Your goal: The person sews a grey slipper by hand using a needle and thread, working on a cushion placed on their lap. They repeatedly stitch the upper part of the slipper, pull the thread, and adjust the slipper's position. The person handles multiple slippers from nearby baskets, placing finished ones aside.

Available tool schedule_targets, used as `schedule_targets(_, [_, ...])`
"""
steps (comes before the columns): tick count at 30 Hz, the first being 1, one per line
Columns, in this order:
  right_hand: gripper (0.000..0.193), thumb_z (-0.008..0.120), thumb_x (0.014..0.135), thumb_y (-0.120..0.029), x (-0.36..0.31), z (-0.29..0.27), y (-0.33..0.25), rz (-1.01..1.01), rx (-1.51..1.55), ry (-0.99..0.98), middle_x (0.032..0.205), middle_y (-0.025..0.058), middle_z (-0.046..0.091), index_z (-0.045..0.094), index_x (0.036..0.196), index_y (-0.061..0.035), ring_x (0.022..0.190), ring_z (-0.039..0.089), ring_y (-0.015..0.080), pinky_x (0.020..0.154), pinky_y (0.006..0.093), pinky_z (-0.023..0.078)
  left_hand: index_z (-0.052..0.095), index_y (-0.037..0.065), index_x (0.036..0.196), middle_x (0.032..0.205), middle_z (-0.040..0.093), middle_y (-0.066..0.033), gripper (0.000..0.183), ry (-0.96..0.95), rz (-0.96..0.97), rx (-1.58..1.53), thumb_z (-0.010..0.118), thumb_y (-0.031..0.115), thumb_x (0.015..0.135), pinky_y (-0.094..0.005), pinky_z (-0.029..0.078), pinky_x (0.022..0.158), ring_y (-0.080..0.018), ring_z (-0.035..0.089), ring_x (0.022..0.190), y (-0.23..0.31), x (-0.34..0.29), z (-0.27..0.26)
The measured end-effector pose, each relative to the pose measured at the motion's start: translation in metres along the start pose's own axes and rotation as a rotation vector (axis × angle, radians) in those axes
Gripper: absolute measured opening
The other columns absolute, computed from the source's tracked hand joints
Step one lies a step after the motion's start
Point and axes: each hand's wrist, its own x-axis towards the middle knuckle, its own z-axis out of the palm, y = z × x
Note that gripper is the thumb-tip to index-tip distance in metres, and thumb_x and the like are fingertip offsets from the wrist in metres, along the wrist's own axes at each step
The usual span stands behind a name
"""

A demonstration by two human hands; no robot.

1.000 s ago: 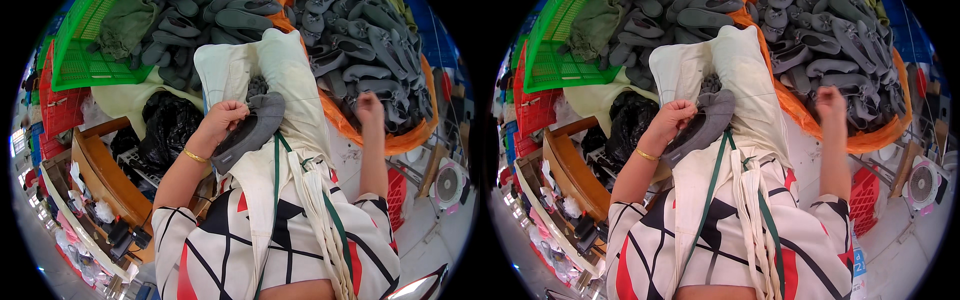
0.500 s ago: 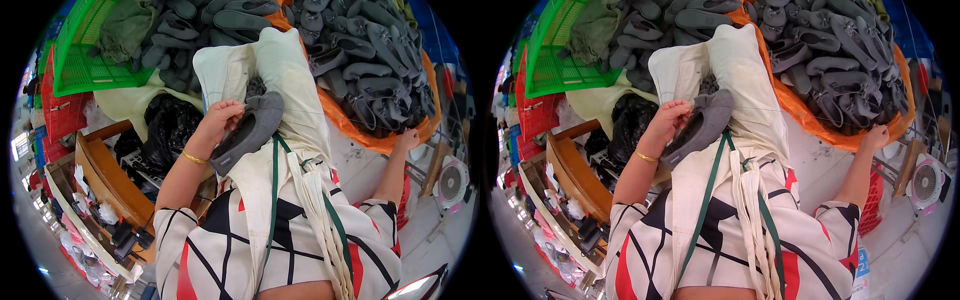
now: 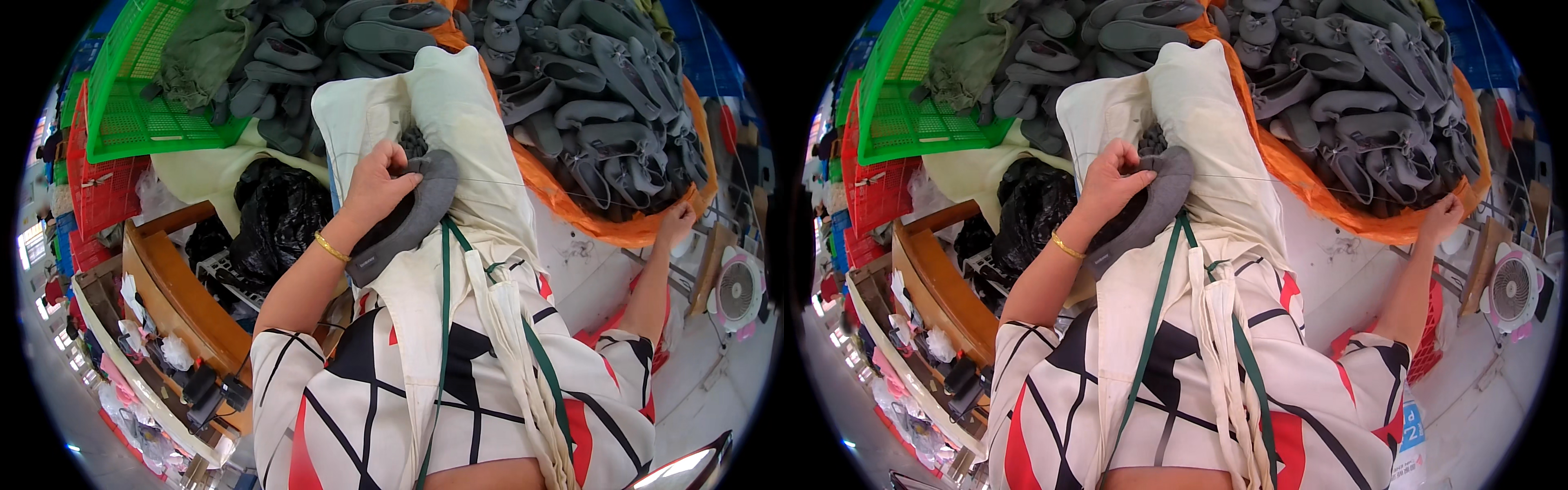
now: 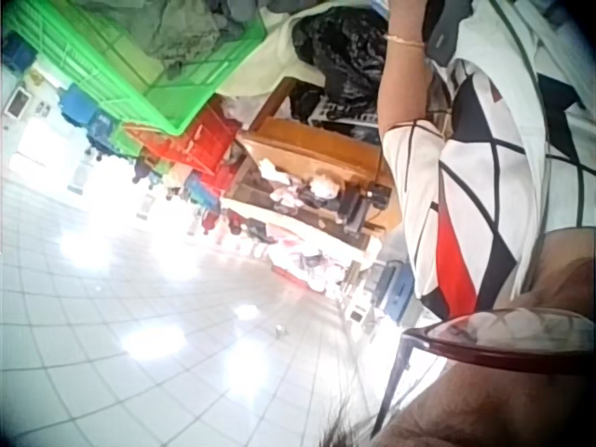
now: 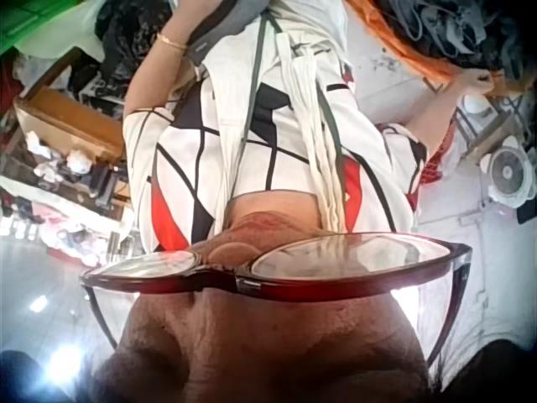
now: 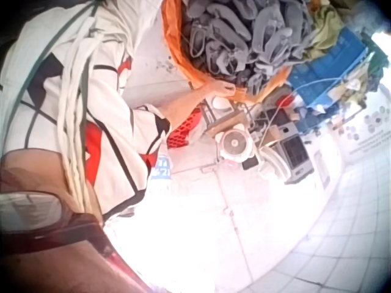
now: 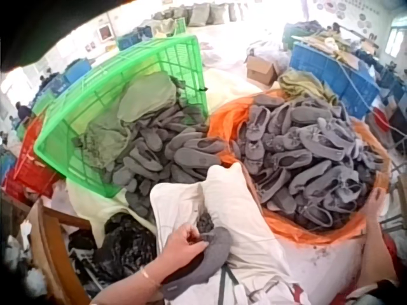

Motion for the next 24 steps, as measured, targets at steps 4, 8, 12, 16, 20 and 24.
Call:
schedule_targets(4, [0.033,0.051,0.100,-0.031,0.044,-0.064,0.052,-0.189,-0.377,-0.019,0.112,0.0157,0.068,0.062,0.117,-0.0053,0.104,0.064,0.0365,0.088,0.0448,0.049,0.053,0.005,0.106,0.081,0.058,0.0016,0.035,0.050,-0.024,-0.045,0.077,0.005,0.080,-0.0226,0.046,0.070,-0.0068,0.053,0.075,-0.004,0.000,-0.004])
schedule_targets(8, [0.032,0.049,0.100,-0.030,0.054,-0.068,0.058,-0.019,-0.391,-0.052,0.121,0.0160,0.065,0.061,0.122,-0.0092,0.113,0.061,0.0356,0.093,0.0443,0.048,0.053,0.003,0.112,0.089,0.064,-0.0041,0.035,-0.076,-0.094,-0.244,0.073,0.006,0.083,-0.0260,0.049,0.073,-0.0100,0.058,0.078,-0.018,0.002,0.003])
schedule_targets(12, [0.027,0.055,0.099,-0.023,-0.017,-0.015,-0.075,-0.269,0.117,-0.303,0.115,0.0102,0.066,0.060,0.123,-0.0097,0.104,0.065,0.0240,0.091,0.0341,0.049,0.057,0.001,0.114,0.094,0.067,-0.0056,0.029,-0.088,-0.085,-0.255,0.069,0.009,0.089,-0.0266,0.050,0.075,-0.0108,0.061,0.082,-0.020,0.004,-0.004])
schedule_targets(16, [0.018,0.060,0.094,-0.001,-0.139,-0.013,-0.253,-0.445,0.676,-0.856,0.105,0.0065,0.065,0.063,0.111,-0.0048,0.092,0.062,0.0136,0.082,0.0266,0.050,0.062,0.004,0.112,0.102,0.066,-0.0028,0.023,-0.006,-0.035,-0.020,0.067,0.013,0.092,-0.0234,0.049,0.073,-0.0070,0.058,0.081,-0.002,-0.002,-0.011])
schedule_targets(20, [0.020,0.071,0.083,-0.009,-0.211,-0.026,-0.344,-1.025,0.704,-0.854,0.095,0.0133,0.062,0.066,0.103,-0.0048,0.087,0.062,0.0310,0.071,0.0374,0.053,0.068,0.002,0.100,0.090,0.068,-0.0012,0.017,0.164,0.042,0.096,0.069,0.017,0.092,-0.0235,0.048,0.067,-0.0073,0.057,0.073,0.031,-0.018,-0.012])
schedule_targets(24, [0.015,0.073,0.080,-0.013,-0.237,-0.021,-0.352,-1.003,0.712,-0.988,0.084,0.0111,0.059,0.065,0.090,-0.0060,0.079,0.060,0.0320,0.066,0.0406,0.050,0.071,0.001,0.084,0.074,0.067,0.0002,0.024,-0.079,-0.175,-0.093,0.070,0.024,0.093,-0.0215,0.044,0.060,-0.0062,0.055,0.065,0.038,-0.029,-0.009])
